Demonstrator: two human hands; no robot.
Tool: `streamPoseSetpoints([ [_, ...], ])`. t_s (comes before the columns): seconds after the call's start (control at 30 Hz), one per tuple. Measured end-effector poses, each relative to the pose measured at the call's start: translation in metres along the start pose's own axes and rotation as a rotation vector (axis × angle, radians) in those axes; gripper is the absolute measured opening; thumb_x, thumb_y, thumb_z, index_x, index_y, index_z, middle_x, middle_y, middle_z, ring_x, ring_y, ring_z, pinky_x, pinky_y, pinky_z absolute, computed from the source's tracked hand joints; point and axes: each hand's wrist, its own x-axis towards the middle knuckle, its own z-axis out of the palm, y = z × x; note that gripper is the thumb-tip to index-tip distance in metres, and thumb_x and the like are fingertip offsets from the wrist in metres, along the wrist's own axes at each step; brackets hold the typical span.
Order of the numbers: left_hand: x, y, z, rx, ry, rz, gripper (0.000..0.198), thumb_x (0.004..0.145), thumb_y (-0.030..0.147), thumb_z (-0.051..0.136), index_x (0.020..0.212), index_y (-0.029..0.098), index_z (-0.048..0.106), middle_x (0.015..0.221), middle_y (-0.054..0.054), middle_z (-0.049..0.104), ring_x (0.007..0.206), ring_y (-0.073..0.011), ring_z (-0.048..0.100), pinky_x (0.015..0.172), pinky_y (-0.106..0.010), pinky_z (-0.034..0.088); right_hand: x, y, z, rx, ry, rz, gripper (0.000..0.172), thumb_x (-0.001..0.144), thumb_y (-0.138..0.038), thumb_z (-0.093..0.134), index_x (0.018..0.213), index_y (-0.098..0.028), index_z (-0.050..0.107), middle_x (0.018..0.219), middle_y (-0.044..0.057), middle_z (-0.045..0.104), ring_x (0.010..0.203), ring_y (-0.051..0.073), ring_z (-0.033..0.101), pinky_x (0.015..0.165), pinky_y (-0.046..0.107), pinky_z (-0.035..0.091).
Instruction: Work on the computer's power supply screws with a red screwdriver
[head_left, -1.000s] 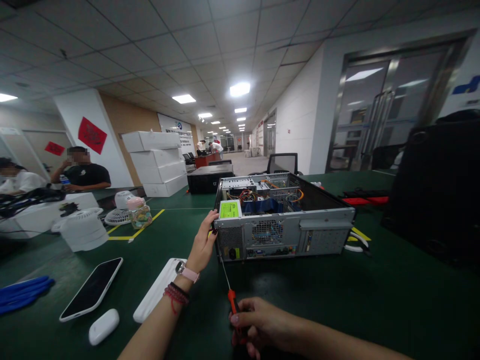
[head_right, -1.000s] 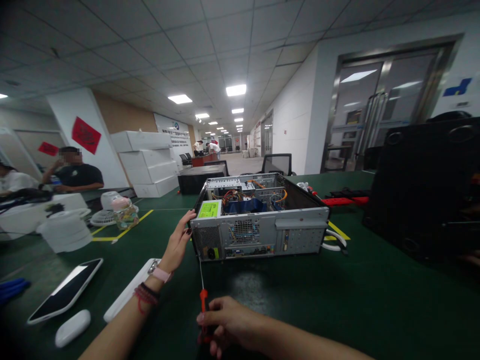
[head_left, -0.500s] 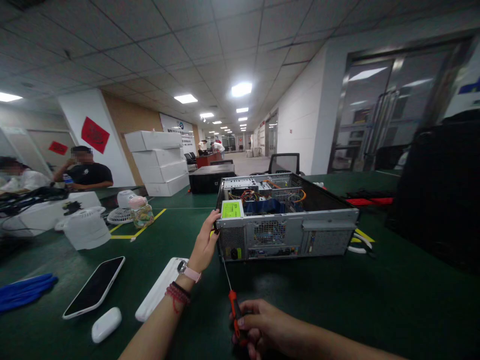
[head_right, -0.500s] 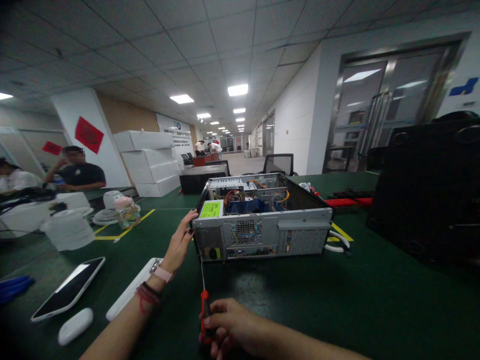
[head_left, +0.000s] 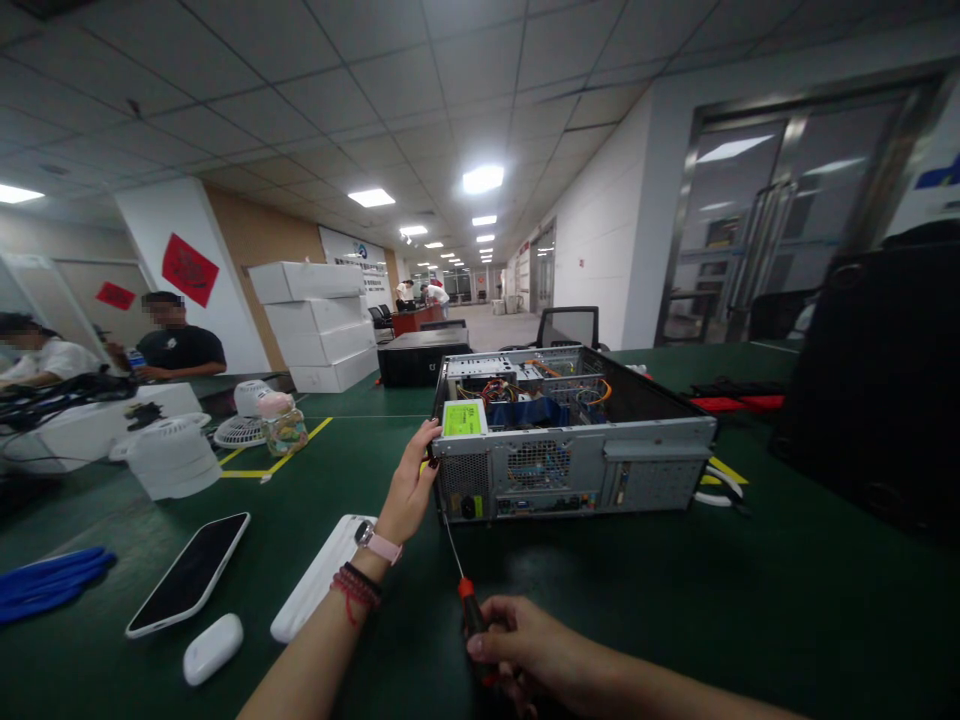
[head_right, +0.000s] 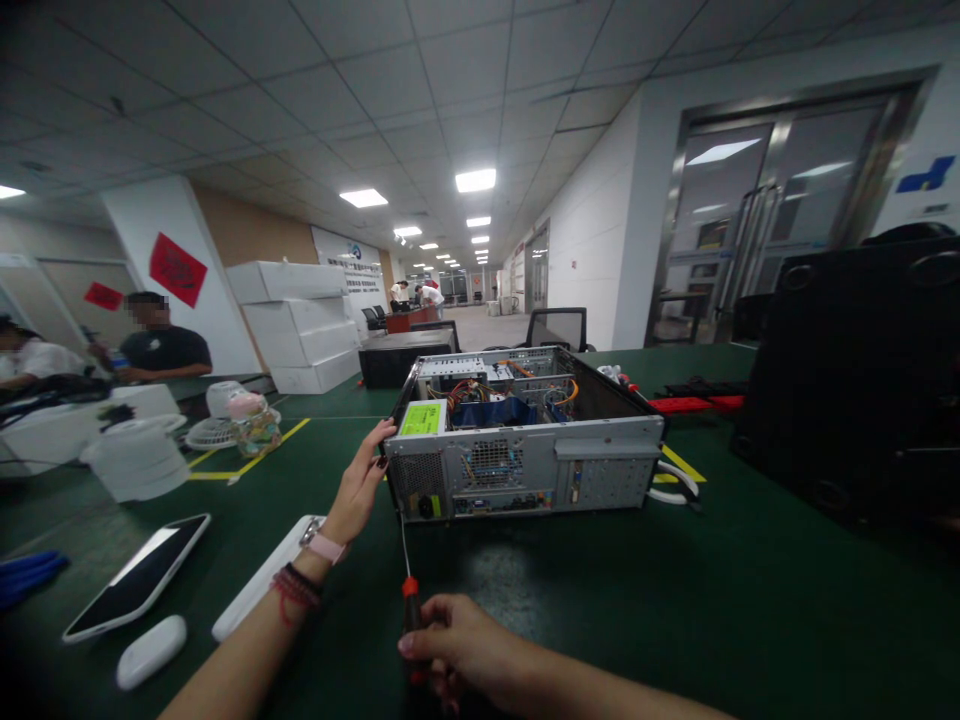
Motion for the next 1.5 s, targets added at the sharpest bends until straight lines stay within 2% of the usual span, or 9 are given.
streamPoseSetpoints([
  [0.3, -0.001, 0.001, 0.000, 0.005, 0.002, -0.007, 0.040, 0.092, 0.034, 0.034, 0.129, 0.021, 0.040, 0.145, -0.010, 0.034, 0.135, -0.0228, 0.031, 0.109, -0.043, 0.030, 0.000, 0.000, -0.001, -0.089, 0.032, 0.008, 0.042, 0.062, -0.035, 0.069, 0.093, -0.018, 0.045, 0.053, -0.010, 0.054, 0.033, 0.005, 0.045, 0.034, 0.017, 0.034],
  [0.5, 0.000, 0.000, 0.000, 0.012, 0.002, 0.003, 0.041, 0.092, 0.035, 0.034, 0.130, 0.021, 0.039, 0.145, -0.010, 0.034, 0.136, -0.0228, 0.030, 0.109, -0.043, 0.030, 0.001, 0.001, -0.002, -0.070, 0.017, -0.005, 0.047, 0.059, -0.039, 0.070, 0.092, -0.018, 0.044, 0.057, -0.008, 0.056, 0.037, 0.006, 0.048, 0.035, 0.017, 0.035],
  [0.7, 0.000, 0.001, 0.000, 0.014, 0.001, 0.006, 0.040, 0.092, 0.034, 0.034, 0.129, 0.022, 0.040, 0.145, -0.010, 0.035, 0.136, -0.0225, 0.030, 0.109, -0.043, 0.029, 0.000, 0.003, -0.005, -0.009, -0.027, -0.023, 0.051, 0.057, -0.040, 0.071, 0.095, -0.017, 0.044, 0.061, -0.006, 0.057, 0.042, 0.007, 0.051, 0.041, 0.021, 0.042],
  [0.87, 0.000, 0.000, 0.000, 0.006, -0.001, -0.007, 0.041, 0.092, 0.036, 0.034, 0.130, 0.022, 0.039, 0.145, -0.009, 0.033, 0.136, -0.0229, 0.030, 0.109, -0.043, 0.030, 0.000, 0.002, -0.006, -0.002, -0.028, -0.014, 0.052, 0.058, -0.041, 0.071, 0.096, -0.017, 0.044, 0.063, -0.005, 0.058, 0.043, 0.007, 0.051, 0.042, 0.021, 0.042],
  [1.17, -0.001, 0.001, -0.001, -0.009, -0.009, -0.012, 0.041, 0.092, 0.035, 0.034, 0.130, 0.023, 0.039, 0.146, -0.009, 0.033, 0.136, -0.0226, 0.029, 0.109, -0.044, 0.030, -0.005, -0.004, -0.006, 0.112, -0.178, -0.026, 0.049, 0.062, -0.039, 0.071, 0.098, -0.015, 0.049, 0.080, 0.001, 0.062, 0.048, 0.006, 0.053, 0.047, 0.021, 0.045],
  [1.5, 0.000, 0.001, 0.000, 0.010, -0.001, 0.005, 0.041, 0.092, 0.035, 0.034, 0.130, 0.022, 0.040, 0.144, -0.010, 0.035, 0.136, -0.0233, 0.030, 0.109, -0.044, 0.029, -0.006, -0.005, -0.009, 0.091, -0.201, 0.013, 0.047, 0.063, -0.037, 0.070, 0.098, -0.015, 0.047, 0.076, 0.002, 0.063, 0.048, 0.007, 0.055, 0.047, 0.020, 0.045],
])
